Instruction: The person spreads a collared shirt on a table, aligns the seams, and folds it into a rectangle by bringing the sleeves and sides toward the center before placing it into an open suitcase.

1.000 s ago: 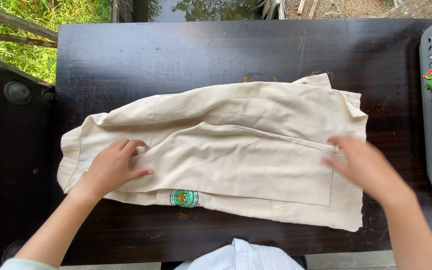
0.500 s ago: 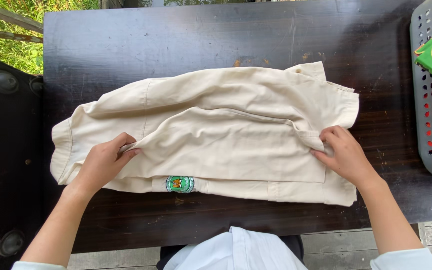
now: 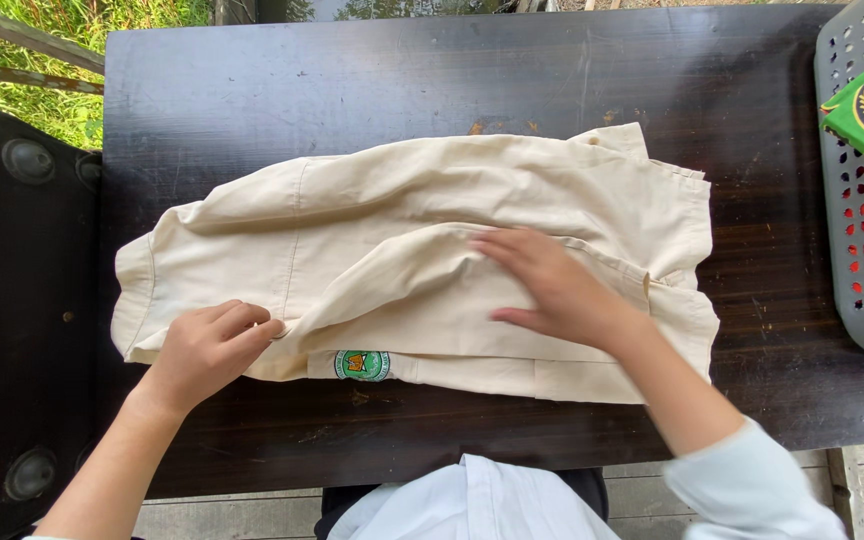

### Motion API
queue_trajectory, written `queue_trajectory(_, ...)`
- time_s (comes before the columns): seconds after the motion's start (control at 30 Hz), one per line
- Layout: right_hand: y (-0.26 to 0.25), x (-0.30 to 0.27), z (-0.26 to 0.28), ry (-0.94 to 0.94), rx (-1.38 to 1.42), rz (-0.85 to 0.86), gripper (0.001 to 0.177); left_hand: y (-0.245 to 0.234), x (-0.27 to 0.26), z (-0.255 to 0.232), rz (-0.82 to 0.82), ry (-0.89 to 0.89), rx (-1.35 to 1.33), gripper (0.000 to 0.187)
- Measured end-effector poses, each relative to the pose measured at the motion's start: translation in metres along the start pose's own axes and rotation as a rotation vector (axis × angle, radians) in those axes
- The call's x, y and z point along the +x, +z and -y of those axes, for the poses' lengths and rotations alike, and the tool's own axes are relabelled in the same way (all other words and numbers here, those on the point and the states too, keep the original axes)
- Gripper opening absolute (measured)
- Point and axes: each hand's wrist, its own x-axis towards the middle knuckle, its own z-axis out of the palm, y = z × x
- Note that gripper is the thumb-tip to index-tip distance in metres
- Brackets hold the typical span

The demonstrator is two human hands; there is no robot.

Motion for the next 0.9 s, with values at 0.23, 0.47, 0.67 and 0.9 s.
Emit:
queue_trajectory(0.23, 0.040, 0.088, 0.001, 0.148, -0.102, 0.515, 0.074, -0.005, -0.019, 0.009, -0.100, 0.173, 0.036, 0.022)
queue_trajectory(0.47, -0.032, -0.065, -0.029, 0.513, -0.508, 0.755, 0.010, -0.012, -0.039, 0.000, 0.105, -0.083, -0.090, 0.017)
queue_trajectory(0.67, -0.053, -0.136, -0.039, 0.773, -0.173, 0.454, 0.063, 0.004, -0.020, 0.003, 0.458, -0.475, -0.131, 0.053)
queue_trajectory(0.9, 0.022, -0.084, -0.140, 0.695, -0.507, 0.076, 0.071, 0.082, 0.014, 0.067, 0.180, -0.467, 0.232, 0.064)
